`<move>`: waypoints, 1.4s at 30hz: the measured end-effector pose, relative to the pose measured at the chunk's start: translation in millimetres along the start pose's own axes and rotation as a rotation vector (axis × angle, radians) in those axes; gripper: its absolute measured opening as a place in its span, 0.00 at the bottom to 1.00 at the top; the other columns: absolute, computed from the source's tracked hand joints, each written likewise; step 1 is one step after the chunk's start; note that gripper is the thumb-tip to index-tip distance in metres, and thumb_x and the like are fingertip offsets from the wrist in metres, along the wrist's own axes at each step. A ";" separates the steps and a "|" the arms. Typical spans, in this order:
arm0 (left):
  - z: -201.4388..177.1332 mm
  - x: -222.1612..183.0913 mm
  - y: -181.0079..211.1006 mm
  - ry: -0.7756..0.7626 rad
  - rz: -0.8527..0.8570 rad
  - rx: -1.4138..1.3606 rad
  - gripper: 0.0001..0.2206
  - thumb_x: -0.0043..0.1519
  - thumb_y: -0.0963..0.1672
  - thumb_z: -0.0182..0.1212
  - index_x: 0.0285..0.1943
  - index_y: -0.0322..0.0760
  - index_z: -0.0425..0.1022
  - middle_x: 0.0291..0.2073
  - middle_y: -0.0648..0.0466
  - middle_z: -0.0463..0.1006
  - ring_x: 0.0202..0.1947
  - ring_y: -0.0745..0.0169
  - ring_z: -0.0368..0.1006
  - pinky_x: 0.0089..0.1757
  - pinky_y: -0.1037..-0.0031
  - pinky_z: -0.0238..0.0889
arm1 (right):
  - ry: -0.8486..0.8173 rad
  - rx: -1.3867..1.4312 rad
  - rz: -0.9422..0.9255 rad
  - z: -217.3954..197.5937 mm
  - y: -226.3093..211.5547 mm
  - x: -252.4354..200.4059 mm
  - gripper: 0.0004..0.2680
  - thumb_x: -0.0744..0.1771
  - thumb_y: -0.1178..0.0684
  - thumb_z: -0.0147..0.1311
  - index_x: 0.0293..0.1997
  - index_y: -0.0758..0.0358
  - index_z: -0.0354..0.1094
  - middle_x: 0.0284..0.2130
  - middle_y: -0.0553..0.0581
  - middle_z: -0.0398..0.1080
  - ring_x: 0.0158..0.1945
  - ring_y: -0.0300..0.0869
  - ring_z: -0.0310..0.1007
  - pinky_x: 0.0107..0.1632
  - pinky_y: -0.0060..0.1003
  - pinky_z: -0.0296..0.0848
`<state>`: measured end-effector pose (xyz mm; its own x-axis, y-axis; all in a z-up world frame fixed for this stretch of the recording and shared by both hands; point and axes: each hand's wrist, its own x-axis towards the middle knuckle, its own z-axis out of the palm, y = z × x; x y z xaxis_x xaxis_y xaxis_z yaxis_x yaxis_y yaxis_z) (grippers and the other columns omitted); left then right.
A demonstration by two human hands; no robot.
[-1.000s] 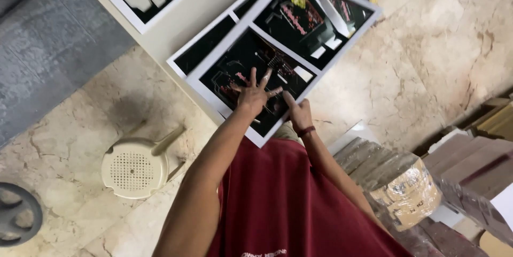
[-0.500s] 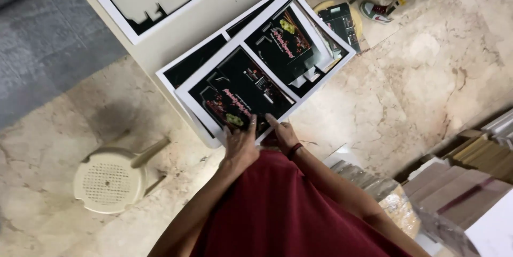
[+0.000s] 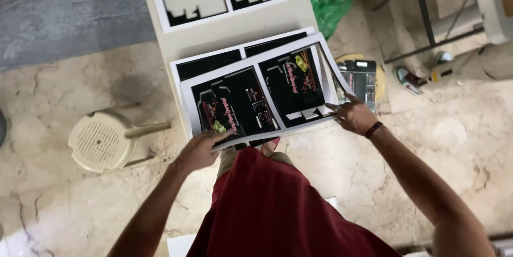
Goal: Handling, inspecting, and organizing printed cardboard sheets on a table in preparation for box assembly.
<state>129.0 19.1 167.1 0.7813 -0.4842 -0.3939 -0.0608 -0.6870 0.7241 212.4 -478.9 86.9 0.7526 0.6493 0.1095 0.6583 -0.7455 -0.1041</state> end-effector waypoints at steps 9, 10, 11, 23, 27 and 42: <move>-155.3 -3.2 125.8 0.192 -0.340 -0.165 0.24 0.61 0.44 0.66 0.69 0.47 0.71 0.63 0.42 0.74 0.60 0.34 0.71 0.60 0.48 0.60 | 0.009 -0.448 0.027 -78.6 117.0 149.2 0.09 0.61 0.26 0.58 0.37 0.27 0.73 0.32 0.36 0.75 0.40 0.35 0.81 0.44 0.30 0.78; -171.9 4.7 127.9 0.171 -0.495 -0.189 0.22 0.64 0.43 0.62 0.70 0.48 0.70 0.50 0.47 0.76 0.38 0.52 0.64 0.39 0.64 0.56 | 0.055 -0.588 0.005 -110.7 104.6 177.6 0.10 0.70 0.25 0.49 0.39 0.24 0.75 0.21 0.34 0.65 0.27 0.30 0.71 0.29 0.24 0.71; -189.8 13.3 128.1 0.147 -0.650 -0.211 0.21 0.67 0.43 0.59 0.71 0.49 0.70 0.37 0.52 0.77 0.16 0.69 0.57 0.18 0.81 0.51 | 0.106 -0.726 -0.015 -140.4 91.3 207.0 0.17 0.79 0.24 0.40 0.41 0.21 0.77 0.11 0.32 0.56 0.13 0.26 0.61 0.14 0.17 0.65; -212.8 14.3 109.1 0.170 -0.586 -0.218 0.30 0.65 0.40 0.58 0.75 0.69 0.61 0.72 0.50 0.62 0.15 0.72 0.54 0.18 0.81 0.54 | -0.175 -0.735 0.054 -163.4 132.6 240.4 0.16 0.71 0.23 0.50 0.38 0.35 0.77 0.23 0.44 0.73 0.34 0.41 0.80 0.34 0.36 0.77; -222.5 11.6 117.1 0.179 -0.565 -0.279 0.27 0.61 0.43 0.64 0.71 0.55 0.65 0.69 0.54 0.69 0.71 0.56 0.62 0.70 0.49 0.45 | 0.138 -0.925 -0.043 -178.2 135.5 230.5 0.14 0.71 0.16 0.49 0.48 0.19 0.77 0.33 0.24 0.74 0.59 0.21 0.81 0.40 0.30 0.78; -237.4 10.1 106.9 0.134 -0.197 0.049 0.25 0.62 0.52 0.62 0.70 0.54 0.70 0.61 0.45 0.75 0.01 0.70 0.52 0.22 0.75 0.79 | -0.267 -0.192 0.050 -231.9 71.0 227.1 0.17 0.65 0.35 0.66 0.43 0.60 0.82 0.23 0.52 0.77 0.23 0.41 0.76 0.34 0.36 0.81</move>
<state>277.9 69.3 375.0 0.8562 -0.2646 -0.4438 0.0730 -0.7883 0.6109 426.9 -419.3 333.6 0.7779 0.6085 -0.1569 0.6247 -0.7759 0.0885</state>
